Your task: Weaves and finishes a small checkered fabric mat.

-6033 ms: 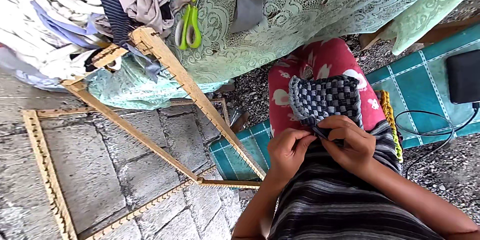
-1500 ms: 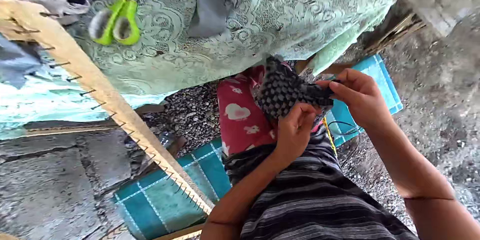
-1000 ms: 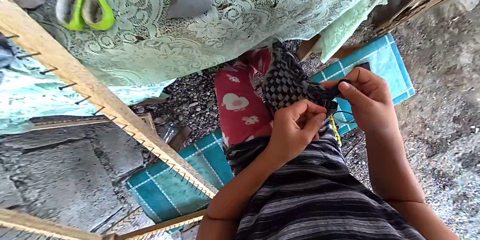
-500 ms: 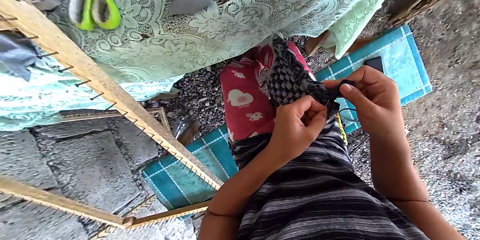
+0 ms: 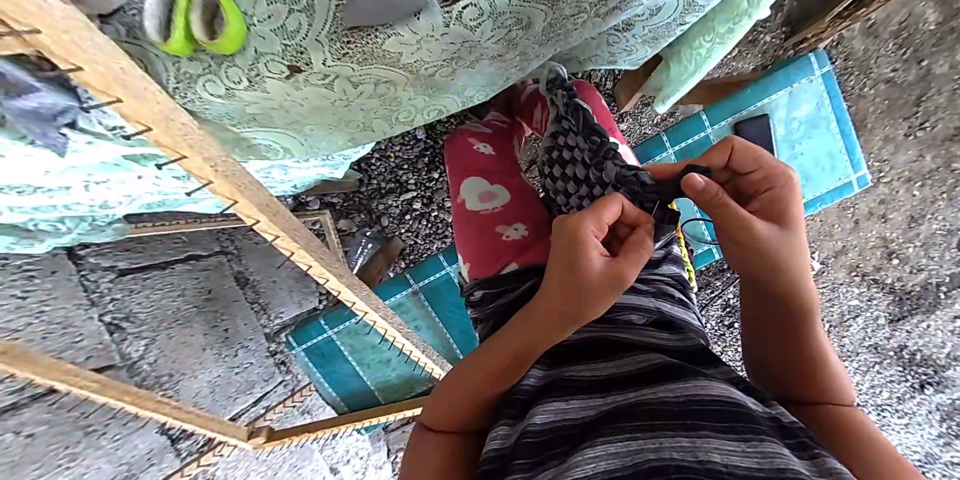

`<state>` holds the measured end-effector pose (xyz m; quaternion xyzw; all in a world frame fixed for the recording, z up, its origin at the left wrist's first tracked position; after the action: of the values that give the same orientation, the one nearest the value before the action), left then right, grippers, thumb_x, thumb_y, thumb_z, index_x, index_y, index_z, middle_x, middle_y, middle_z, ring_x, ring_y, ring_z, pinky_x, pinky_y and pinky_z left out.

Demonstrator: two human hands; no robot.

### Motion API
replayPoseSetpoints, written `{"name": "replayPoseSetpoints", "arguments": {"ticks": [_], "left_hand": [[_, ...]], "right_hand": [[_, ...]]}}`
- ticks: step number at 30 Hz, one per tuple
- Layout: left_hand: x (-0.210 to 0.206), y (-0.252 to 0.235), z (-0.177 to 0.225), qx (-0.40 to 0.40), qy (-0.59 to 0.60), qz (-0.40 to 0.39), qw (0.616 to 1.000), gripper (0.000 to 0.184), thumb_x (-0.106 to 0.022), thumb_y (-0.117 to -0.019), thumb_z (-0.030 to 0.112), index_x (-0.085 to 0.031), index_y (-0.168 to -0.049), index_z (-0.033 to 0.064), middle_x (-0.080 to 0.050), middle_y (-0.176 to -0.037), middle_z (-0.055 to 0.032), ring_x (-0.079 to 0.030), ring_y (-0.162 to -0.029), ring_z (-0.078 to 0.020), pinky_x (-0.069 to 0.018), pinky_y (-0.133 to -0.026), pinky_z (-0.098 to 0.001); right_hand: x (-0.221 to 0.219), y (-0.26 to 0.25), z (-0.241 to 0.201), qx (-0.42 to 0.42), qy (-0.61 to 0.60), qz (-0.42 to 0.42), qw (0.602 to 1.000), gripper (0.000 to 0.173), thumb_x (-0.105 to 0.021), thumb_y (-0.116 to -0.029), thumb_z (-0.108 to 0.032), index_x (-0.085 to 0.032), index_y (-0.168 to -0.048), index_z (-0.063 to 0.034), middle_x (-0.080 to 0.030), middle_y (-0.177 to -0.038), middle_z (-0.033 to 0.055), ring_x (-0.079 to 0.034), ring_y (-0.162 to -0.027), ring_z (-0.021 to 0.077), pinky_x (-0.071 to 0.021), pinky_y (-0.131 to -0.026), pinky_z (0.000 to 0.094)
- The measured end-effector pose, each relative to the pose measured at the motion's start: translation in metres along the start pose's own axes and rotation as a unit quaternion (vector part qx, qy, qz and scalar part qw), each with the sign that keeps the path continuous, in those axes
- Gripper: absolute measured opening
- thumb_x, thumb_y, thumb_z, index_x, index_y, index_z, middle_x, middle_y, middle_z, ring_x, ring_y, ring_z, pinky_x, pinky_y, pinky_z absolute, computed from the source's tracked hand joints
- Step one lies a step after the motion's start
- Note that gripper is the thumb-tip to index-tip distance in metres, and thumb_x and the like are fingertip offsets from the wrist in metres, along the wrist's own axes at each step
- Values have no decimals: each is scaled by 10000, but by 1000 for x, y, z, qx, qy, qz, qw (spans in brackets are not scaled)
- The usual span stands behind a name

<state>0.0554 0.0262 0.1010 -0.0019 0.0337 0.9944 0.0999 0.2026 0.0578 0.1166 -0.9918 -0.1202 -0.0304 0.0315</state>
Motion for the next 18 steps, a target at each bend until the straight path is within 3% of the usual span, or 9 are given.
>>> {"name": "replayPoseSetpoints", "arguments": {"ticks": [18], "left_hand": [[-1, 1, -1, 7, 24, 0, 1000, 37, -611, -910, -17, -640, -907, 5, -599, -637, 15, -535, -467, 0, -474, -421, -152]], "right_hand": [[-2, -2, -1, 0, 16, -6, 1000, 66, -540, -1027, -78, -592, -1050, -112, -747, -1080, -15, -725, -984, 71, -607, -840, 230]]}}
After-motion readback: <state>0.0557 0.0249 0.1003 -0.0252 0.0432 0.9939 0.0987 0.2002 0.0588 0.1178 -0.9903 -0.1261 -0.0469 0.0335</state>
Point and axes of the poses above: each hand's wrist, its own y-axis away from the middle knuckle, its own x-axis out of the back of the hand, z = x × y, the point moved 9 cm from there along -y, towards the middle knuckle
